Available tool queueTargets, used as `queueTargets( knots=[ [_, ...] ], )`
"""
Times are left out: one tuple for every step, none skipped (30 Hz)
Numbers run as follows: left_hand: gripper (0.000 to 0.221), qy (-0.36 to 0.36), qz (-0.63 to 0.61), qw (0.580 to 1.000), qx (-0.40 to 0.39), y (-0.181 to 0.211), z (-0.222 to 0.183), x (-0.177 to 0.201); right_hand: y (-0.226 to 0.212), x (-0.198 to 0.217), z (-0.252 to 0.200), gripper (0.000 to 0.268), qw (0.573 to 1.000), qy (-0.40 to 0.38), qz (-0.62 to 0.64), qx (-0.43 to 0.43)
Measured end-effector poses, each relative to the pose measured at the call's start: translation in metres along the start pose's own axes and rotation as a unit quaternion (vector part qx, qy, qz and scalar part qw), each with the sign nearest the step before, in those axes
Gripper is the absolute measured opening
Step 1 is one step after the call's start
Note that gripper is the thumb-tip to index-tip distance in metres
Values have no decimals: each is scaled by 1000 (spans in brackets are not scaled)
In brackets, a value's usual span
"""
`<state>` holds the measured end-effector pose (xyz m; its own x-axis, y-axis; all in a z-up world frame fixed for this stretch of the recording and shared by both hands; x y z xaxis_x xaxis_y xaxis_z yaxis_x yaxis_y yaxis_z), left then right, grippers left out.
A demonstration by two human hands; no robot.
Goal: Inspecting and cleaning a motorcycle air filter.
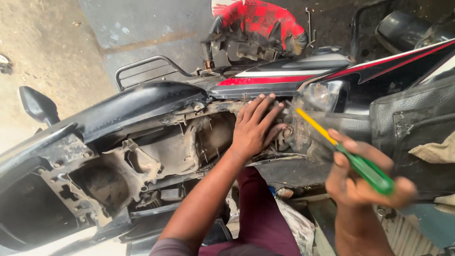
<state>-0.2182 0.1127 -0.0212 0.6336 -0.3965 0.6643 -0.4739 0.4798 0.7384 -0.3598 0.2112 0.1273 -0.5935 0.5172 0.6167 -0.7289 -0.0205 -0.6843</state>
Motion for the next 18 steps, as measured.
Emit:
queueTargets(
  knots=[
    [53, 2, 1, 1000, -1, -5, -1, -4, 5, -6, 4, 84, 1000, 1, 1, 2],
    [51, 19, -20, 1000, -12, -8, -2, -5, 8, -14, 8, 81, 1000, -8, 6, 7],
    [49, 33, -42, 998, -25, -10, -4, -7, 11, -21, 12, 77, 1000, -16, 10, 10],
    [49, 33, -42, 998, -27, -11, -4, -8, 15, -24, 15, 77, 1000, -14, 9, 11],
    [47, 38, -41, 998, -29, -11, -5, -9, 17, -27, 16, 72, 1000, -15, 10, 8],
    [45, 42, -41, 998, -30, -11, -7, -11, 20, -30, 17, 66, 1000, -16, 11, 5],
    [45, 41, -43, 998, -34, -11, -6, -12, 23, -32, 18, 66, 1000, -12, 9, 5],
    [42, 52, -43, 997, -39, -10, -6, -11, 23, -34, 19, 63, 1000, -13, 17, 16],
    [39, 63, -42, 996, -44, -11, -5, -11, 25, -37, 21, 60, 999, -15, 27, 29],
    [39, 64, -41, 996, -47, -10, -5, -10, 25, -38, 21, 60, 999, -12, 26, 30],
    [38, 64, -43, 996, -45, -10, -5, -10, 26, -38, 20, 60, 999, -11, 25, 25],
    [38, 63, -45, 996, -42, -10, -5, -9, 27, -38, 18, 60, 999, -10, 25, 21],
    [38, 63, -45, 996, -45, -10, -5, -10, 26, -38, 20, 60, 999, -8, 24, 21],
    [39, 65, -45, 996, -47, -10, -5, -10, 25, -38, 22, 60, 1000, -10, 23, 18],
    [39, 67, -44, 996, -48, -11, -5, -10, 25, -38, 23, 60, 1000, -13, 23, 15],
    [39, 68, -44, 995, -50, -10, -6, -11, 25, -38, 22, 60, 1000, -11, 22, 16],
    [39, 69, -43, 995, -50, -11, -6, -11, 26, -38, 22, 59, 1000, -12, 22, 15],
    [39, 70, -43, 995, -50, -11, -6, -11, 27, -38, 21, 59, 1000, -13, 21, 15]
  ],
)
Point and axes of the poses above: each hand's wrist, its own z-axis towards the middle knuckle, its own x-axis out of the back of the hand, y = z × x, the point moved 7 cm from there along z, towards the middle knuckle, and after that the axes turned 4 degrees about -z, right-handed, at the moved point
